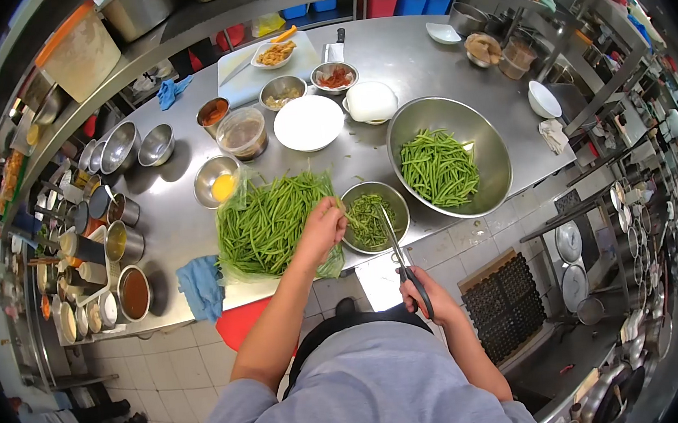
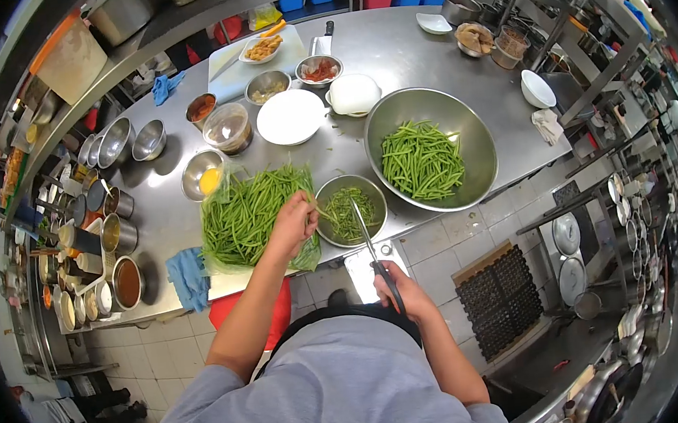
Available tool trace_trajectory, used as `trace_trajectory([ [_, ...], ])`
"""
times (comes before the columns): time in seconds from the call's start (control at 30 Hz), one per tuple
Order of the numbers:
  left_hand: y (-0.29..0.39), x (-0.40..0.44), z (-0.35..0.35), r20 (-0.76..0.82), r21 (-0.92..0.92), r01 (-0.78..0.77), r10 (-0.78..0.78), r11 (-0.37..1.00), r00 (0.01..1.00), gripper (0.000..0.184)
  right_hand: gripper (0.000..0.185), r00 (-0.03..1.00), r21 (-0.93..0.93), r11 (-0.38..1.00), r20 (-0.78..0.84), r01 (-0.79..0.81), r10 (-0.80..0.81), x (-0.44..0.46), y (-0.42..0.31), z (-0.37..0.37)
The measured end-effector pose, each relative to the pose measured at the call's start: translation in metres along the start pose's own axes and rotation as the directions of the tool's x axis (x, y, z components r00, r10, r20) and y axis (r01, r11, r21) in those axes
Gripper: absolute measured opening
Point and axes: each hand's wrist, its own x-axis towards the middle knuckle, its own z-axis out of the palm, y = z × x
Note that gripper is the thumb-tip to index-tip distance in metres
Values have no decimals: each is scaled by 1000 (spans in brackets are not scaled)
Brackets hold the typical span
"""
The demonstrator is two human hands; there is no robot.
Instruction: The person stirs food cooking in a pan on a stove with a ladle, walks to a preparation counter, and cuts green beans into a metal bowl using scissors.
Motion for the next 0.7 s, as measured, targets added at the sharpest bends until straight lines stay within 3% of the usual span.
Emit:
trace_trajectory([
  [0.07, 8, -6, 16, -173, -144, -47, 21, 988, 985, 4, 51, 997, -112, 992, 33, -63, 67, -10, -9, 5],
  [0.17, -1, -7, 24, -235, -130, -89, 57, 988, 970, 3, 54, 994, -45, 999, 114, -2, 7, -1, 22, 4],
  [0.3, -18, -9, 35, -192, -163, -80, 48, 983, 980, 3, 49, 992, -46, 999, 129, -1, 7, 0, 18, 11],
  [0.4, -34, -14, 45, -134, -127, -94, 76, 988, 988, 3, 45, 996, -36, 998, 77, 51, -48, 4, 15, 16],
  [0.47, -42, -15, 48, -103, -102, -93, 82, 990, 991, 3, 39, 1000, 75, 997, -22, 12, -10, 7, 12, 18],
  [0.63, -31, -14, 30, -159, -135, -96, 74, 986, 985, 7, 33, 999, 133, 990, -12, -48, 51, 2, 13, 21],
  [0.7, -10, -14, 19, -207, -246, -112, 61, 963, 976, 11, 31, 997, 165, 983, -10, -79, 82, -1, 15, 19],
])
